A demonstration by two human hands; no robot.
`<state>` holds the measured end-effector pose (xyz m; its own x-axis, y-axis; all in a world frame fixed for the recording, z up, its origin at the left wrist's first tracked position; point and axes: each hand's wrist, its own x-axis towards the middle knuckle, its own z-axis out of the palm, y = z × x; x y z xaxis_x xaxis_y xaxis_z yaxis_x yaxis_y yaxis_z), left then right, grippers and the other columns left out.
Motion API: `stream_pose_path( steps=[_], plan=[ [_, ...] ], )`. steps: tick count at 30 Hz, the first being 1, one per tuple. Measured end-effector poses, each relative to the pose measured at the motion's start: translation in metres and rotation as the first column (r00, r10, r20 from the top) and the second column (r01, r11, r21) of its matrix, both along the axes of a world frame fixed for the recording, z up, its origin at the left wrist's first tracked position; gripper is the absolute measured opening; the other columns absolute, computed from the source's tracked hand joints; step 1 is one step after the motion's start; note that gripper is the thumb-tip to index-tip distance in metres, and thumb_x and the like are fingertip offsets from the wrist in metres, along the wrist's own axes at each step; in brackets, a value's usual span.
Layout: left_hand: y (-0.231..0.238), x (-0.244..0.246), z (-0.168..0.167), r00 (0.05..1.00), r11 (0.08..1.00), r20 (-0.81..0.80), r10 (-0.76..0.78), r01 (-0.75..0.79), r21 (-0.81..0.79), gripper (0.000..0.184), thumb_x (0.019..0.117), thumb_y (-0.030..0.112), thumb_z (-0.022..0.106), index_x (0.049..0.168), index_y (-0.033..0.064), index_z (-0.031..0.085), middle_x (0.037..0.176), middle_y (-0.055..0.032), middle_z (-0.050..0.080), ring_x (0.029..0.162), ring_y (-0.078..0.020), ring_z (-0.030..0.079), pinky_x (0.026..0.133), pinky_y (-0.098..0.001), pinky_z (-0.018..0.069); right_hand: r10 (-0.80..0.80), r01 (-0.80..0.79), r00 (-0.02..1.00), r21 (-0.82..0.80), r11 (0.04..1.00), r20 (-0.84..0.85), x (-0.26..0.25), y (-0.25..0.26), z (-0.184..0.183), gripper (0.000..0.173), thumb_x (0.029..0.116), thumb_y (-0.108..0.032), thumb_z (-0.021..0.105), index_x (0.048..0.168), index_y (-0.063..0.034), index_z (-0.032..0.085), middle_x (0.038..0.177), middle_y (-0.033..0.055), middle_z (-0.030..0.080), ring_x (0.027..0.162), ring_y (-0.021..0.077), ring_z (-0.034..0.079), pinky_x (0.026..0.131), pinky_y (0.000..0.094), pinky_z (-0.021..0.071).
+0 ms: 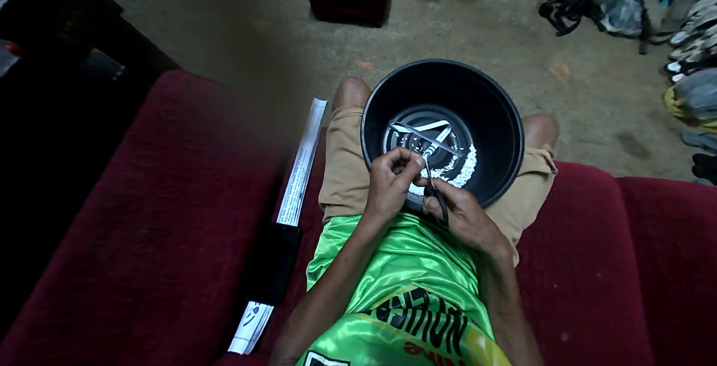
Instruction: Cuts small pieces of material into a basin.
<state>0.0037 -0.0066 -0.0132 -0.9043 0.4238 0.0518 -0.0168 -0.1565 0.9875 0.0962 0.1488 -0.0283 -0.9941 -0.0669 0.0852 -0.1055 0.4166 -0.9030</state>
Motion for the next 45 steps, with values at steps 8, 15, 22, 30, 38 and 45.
stream_pose_path(
  steps=[8,15,22,30,38,45],
  plan=[
    [-0.0001,-0.0014,-0.0022,0.999,1.0,-0.035,-0.007,0.007,-0.002,0.009,0.1004,0.009,0.063,0.097,0.0021,0.068,0.082,-0.0091,0.067,0.067,-0.0171,0.065,0.064,-0.0312,0.0585,-0.059,0.059,0.997,-0.011,0.998,-0.049,-0.0012,-0.0011,-0.0037,0.042,0.1045,-0.045,0.054,0.122,-0.0098,0.068,0.077,-0.0033,0.062,0.064,0.003,0.056,0.06,0.0227,0.0504],
    [-0.001,-0.0013,-0.0005,1.0,1.0,0.01,-0.019,0.019,0.016,0.009,0.1005,0.009,0.063,0.098,0.0015,0.067,0.085,-0.0091,0.067,0.069,-0.0176,0.066,0.067,-0.033,0.0598,-0.042,0.041,0.999,0.035,0.999,0.018,0.0027,0.0022,0.0017,0.047,0.1037,-0.049,0.052,0.128,-0.0113,0.066,0.081,-0.003,0.063,0.067,0.0039,0.057,0.063,0.0247,0.0509],
    [-0.0019,-0.0015,-0.0002,1.0,0.999,0.008,-0.026,0.026,-0.023,0.009,0.0997,0.01,0.065,0.097,0.0016,0.067,0.085,-0.01,0.068,0.068,-0.0185,0.067,0.066,-0.0333,0.0598,-0.028,0.029,1.0,0.081,0.996,-0.012,0.0016,0.0016,0.0033,0.049,0.1033,-0.052,0.052,0.124,-0.0107,0.067,0.078,-0.0031,0.061,0.066,0.0031,0.055,0.063,0.0238,0.0502],
    [-0.0017,-0.0022,-0.0021,1.0,0.999,-0.023,-0.015,0.014,-0.04,0.01,0.1005,0.011,0.064,0.097,0.0022,0.068,0.082,-0.008,0.067,0.067,-0.0163,0.064,0.064,-0.0306,0.0575,-0.066,0.069,0.996,0.065,0.995,-0.057,0.0008,0.0022,-0.0031,0.039,0.1043,-0.041,0.055,0.124,-0.0104,0.068,0.078,-0.0021,0.063,0.065,0.0039,0.057,0.062,0.0238,0.0511],
    [-0.0029,-0.003,-0.0025,0.997,0.997,-0.083,-0.002,-0.005,-0.077,0.018,0.1041,0.016,0.057,0.097,0.0032,0.068,0.083,-0.0068,0.067,0.069,-0.0157,0.065,0.066,-0.0321,0.0588,-0.082,0.085,0.996,0.077,0.993,-0.042,0.0001,0.0019,-0.0027,0.04,0.1038,-0.042,0.056,0.127,-0.0119,0.067,0.075,-0.0032,0.06,0.062,0.0038,0.054,0.06,0.0234,0.049],
    [-0.0007,-0.0016,-0.0022,0.995,0.995,-0.095,0.007,-0.017,-0.102,0.013,0.1015,0.012,0.061,0.094,0.0034,0.067,0.078,-0.0066,0.065,0.062,-0.015,0.062,0.058,-0.0289,0.0558,-0.084,0.09,0.994,0.092,0.992,-0.073,0.0004,0.0006,-0.0038,0.039,0.1036,-0.04,0.057,0.126,-0.0101,0.068,0.076,-0.0021,0.061,0.063,0.0039,0.054,0.061,0.0234,0.0494]
  ],
)
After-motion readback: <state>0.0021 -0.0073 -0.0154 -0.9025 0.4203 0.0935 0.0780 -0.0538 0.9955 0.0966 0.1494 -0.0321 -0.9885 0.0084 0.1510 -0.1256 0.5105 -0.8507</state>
